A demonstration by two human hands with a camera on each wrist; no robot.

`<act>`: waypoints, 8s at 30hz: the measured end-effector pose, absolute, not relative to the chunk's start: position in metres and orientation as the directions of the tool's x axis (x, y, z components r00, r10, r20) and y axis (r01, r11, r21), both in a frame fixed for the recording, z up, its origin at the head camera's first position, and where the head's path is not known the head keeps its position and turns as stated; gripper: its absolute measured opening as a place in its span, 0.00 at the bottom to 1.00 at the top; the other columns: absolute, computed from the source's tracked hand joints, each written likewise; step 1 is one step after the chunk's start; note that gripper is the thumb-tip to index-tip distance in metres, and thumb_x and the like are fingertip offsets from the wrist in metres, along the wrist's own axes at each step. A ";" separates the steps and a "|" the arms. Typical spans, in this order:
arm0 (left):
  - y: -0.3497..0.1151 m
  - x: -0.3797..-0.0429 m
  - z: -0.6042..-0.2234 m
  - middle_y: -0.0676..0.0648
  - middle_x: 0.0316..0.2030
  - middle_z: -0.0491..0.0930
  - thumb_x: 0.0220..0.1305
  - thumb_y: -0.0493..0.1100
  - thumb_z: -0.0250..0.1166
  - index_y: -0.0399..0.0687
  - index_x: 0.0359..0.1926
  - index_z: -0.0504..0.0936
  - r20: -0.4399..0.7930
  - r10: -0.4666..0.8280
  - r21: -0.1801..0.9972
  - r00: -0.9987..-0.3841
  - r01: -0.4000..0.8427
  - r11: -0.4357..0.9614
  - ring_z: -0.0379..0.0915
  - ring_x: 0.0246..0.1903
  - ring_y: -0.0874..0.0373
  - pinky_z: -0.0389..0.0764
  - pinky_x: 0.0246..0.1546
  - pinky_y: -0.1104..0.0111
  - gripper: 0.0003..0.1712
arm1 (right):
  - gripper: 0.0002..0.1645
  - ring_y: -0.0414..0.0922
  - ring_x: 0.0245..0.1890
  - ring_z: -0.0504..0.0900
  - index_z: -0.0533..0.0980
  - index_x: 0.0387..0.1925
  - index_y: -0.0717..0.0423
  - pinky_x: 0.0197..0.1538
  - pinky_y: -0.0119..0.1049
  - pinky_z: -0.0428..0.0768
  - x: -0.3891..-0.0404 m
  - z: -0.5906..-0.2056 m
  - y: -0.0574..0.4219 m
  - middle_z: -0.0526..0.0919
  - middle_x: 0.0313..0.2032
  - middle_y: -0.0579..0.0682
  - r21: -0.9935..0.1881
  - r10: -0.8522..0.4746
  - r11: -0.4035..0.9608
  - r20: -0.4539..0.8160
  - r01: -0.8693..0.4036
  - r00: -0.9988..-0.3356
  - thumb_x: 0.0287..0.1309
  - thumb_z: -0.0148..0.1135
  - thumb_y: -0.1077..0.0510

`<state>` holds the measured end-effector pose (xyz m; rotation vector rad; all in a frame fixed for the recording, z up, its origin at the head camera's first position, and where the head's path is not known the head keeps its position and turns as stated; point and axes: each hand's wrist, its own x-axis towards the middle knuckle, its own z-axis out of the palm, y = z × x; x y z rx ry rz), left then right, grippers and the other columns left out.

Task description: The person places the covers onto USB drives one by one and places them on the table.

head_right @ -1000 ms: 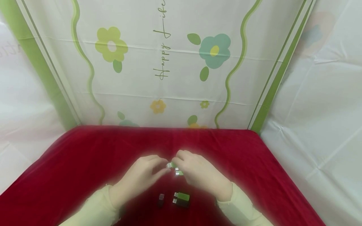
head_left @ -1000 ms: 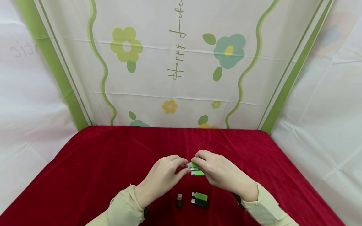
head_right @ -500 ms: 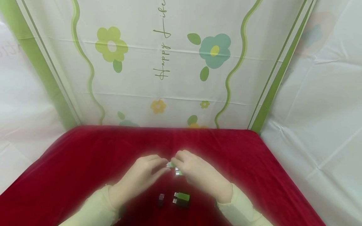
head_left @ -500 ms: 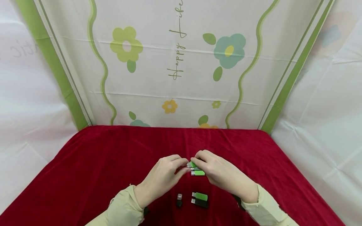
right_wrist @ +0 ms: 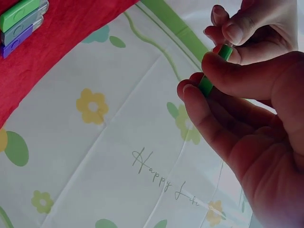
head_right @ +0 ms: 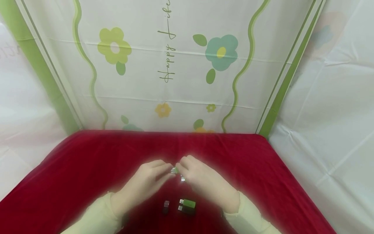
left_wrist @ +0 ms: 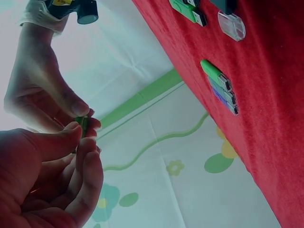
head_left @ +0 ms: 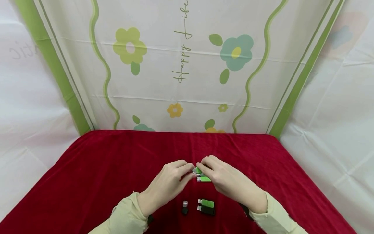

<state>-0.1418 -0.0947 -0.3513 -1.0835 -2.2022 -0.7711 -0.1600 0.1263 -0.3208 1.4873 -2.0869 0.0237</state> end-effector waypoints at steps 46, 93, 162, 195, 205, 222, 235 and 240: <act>-0.102 -0.151 -0.354 0.55 0.22 0.76 0.56 0.44 0.74 0.48 0.30 0.84 0.400 0.538 0.123 -0.742 0.625 0.771 0.65 0.15 0.67 0.67 0.14 0.76 0.07 | 0.14 0.35 0.22 0.67 0.75 0.24 0.54 0.26 0.25 0.69 -0.209 -0.355 0.125 0.67 0.22 0.41 0.046 -0.863 0.494 0.150 -0.868 -0.482 0.47 0.75 0.67; -0.096 -0.138 -0.363 0.59 0.16 0.68 0.55 0.44 0.74 0.53 0.21 0.79 0.323 0.560 0.135 -0.763 0.623 0.771 0.59 0.12 0.67 0.64 0.12 0.73 0.12 | 0.15 0.34 0.17 0.64 0.76 0.19 0.48 0.20 0.28 0.67 -0.167 -0.357 0.124 0.68 0.19 0.37 0.023 -0.837 0.546 0.031 -0.837 -0.546 0.44 0.78 0.55; -0.100 -0.149 -0.378 0.60 0.18 0.69 0.52 0.42 0.76 0.52 0.24 0.81 0.135 0.628 0.162 -0.767 0.642 0.749 0.62 0.16 0.68 0.68 0.16 0.72 0.09 | 0.26 0.36 0.20 0.45 0.54 0.10 0.45 0.17 0.29 0.51 -0.171 -0.354 0.122 0.49 0.14 0.37 0.152 -0.850 0.524 0.166 -0.838 -0.501 0.30 0.65 0.64; -0.089 -0.141 -0.386 0.62 0.18 0.73 0.46 0.32 0.75 0.57 0.17 0.83 0.110 0.728 0.129 -0.676 0.736 0.664 0.63 0.18 0.71 0.66 0.17 0.76 0.15 | 0.21 0.34 0.17 0.53 0.61 0.16 0.46 0.18 0.27 0.57 -0.173 -0.340 0.134 0.58 0.16 0.37 0.044 -0.846 0.518 0.175 -0.854 -0.504 0.38 0.66 0.64; -0.085 -0.137 -0.389 0.61 0.15 0.66 0.40 0.37 0.79 0.59 0.11 0.73 0.152 0.734 0.026 -0.661 0.746 0.666 0.61 0.16 0.69 0.64 0.15 0.75 0.21 | 0.21 0.34 0.17 0.55 0.62 0.17 0.46 0.18 0.26 0.58 -0.173 -0.342 0.134 0.59 0.17 0.37 0.026 -0.849 0.510 0.176 -0.860 -0.498 0.38 0.68 0.64; -0.080 -0.134 -0.391 0.59 0.17 0.70 0.44 0.39 0.79 0.59 0.16 0.81 0.153 0.780 -0.088 -0.606 0.778 0.622 0.60 0.15 0.70 0.65 0.15 0.76 0.14 | 0.22 0.34 0.17 0.55 0.62 0.17 0.47 0.18 0.26 0.59 -0.174 -0.340 0.134 0.59 0.17 0.37 0.017 -0.843 0.523 0.157 -0.852 -0.515 0.39 0.69 0.64; -0.089 -0.135 -0.388 0.57 0.15 0.68 0.47 0.38 0.74 0.54 0.16 0.75 0.130 0.794 -0.069 -0.594 0.793 0.605 0.57 0.13 0.68 0.63 0.15 0.77 0.15 | 0.22 0.33 0.17 0.53 0.61 0.17 0.46 0.18 0.26 0.57 -0.175 -0.343 0.133 0.58 0.16 0.36 0.025 -0.850 0.508 0.179 -0.861 -0.496 0.38 0.67 0.65; -0.091 -0.135 -0.382 0.58 0.15 0.66 0.46 0.35 0.71 0.54 0.15 0.73 0.158 0.800 -0.046 -0.579 0.805 0.591 0.56 0.14 0.69 0.62 0.15 0.78 0.16 | 0.21 0.33 0.17 0.53 0.62 0.16 0.46 0.18 0.26 0.58 -0.175 -0.340 0.134 0.59 0.16 0.36 0.013 -0.845 0.515 0.177 -0.857 -0.505 0.37 0.67 0.65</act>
